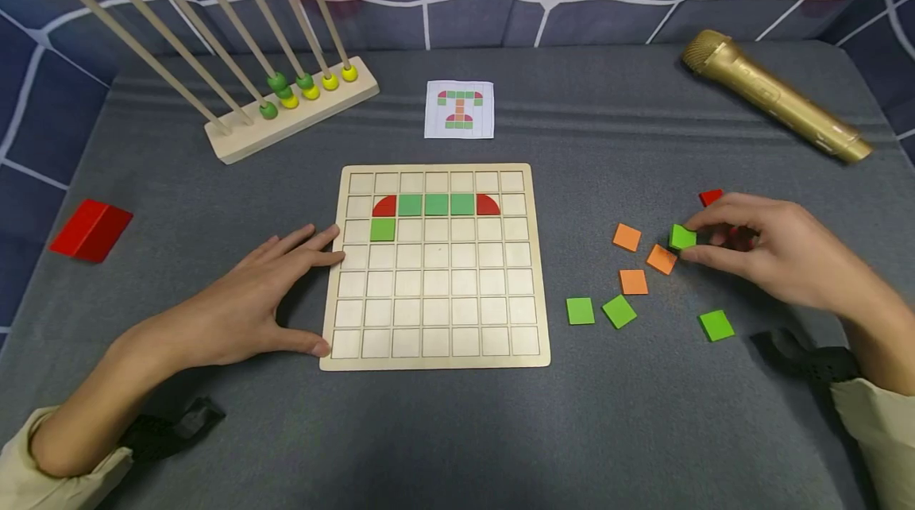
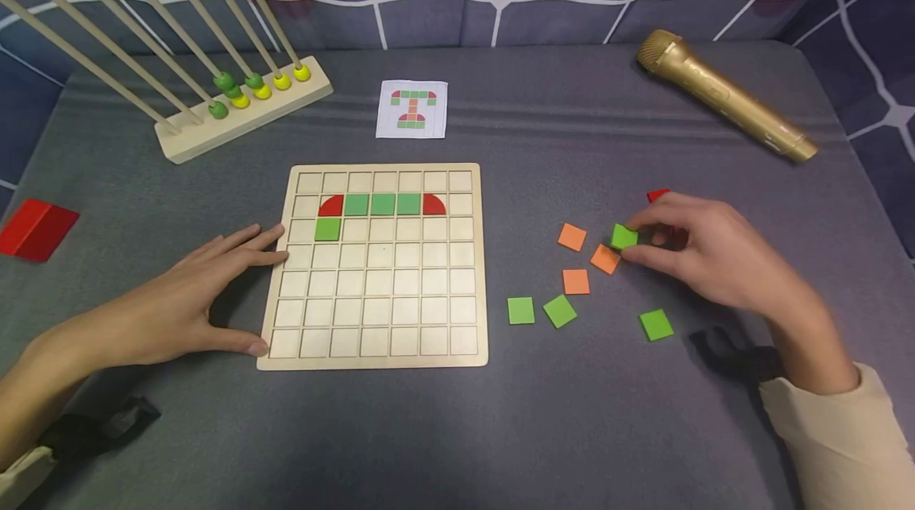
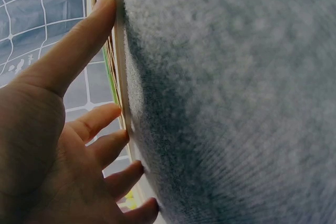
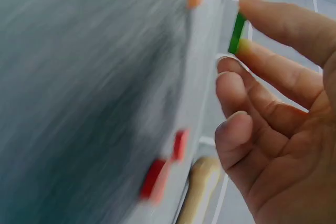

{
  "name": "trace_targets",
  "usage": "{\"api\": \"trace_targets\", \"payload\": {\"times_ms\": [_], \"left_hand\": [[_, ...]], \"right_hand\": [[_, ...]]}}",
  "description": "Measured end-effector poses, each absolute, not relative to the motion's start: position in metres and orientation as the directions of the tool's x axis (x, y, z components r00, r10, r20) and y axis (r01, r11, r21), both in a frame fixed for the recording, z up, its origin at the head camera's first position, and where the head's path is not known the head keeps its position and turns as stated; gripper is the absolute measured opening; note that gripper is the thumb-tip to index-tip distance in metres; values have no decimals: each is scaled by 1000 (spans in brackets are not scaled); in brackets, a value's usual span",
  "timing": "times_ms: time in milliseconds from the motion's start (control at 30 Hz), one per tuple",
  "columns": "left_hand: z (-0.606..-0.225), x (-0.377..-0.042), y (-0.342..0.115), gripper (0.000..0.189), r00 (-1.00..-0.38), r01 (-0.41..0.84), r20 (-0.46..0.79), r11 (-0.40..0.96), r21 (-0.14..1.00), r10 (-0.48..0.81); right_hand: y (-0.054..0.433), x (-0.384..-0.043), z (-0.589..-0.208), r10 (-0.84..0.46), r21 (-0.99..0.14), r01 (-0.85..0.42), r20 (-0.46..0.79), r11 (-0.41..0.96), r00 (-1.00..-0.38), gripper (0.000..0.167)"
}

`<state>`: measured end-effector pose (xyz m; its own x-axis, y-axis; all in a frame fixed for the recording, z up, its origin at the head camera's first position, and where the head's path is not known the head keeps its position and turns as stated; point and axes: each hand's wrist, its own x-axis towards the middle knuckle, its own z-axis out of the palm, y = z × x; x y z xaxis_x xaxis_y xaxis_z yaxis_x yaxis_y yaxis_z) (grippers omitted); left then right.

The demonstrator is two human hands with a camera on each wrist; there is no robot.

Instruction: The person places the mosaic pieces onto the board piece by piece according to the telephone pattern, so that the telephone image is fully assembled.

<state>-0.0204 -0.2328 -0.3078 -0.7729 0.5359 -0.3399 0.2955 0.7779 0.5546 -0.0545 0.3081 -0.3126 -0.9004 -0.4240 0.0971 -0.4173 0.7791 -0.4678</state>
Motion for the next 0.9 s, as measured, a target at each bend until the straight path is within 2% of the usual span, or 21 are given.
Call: {"api": "trace_targets", "payload": {"times_ms": [267,500,700,900], "left_hand": [[-308,-20,-233,101,-774,304,-335,780,547,537],[-307,-19,-233,102,-775,316,-326,779,541,541],[-307,-20,-232,101,-775,310,-332,781,542,538],[-307,-21,-232,102,-774,295,-344,783,547,532]], "right_hand": [[257,-67,-297,-519,-553,-492,123,672,-846,36],[206,-79,-294,-646,-568,-607,164,556,-745,25],[165,-86,-297,-696,-527,-623,80,578,-714,21],[137,-92,-302,-684,-492,-596,1,635,-730,24]]}}
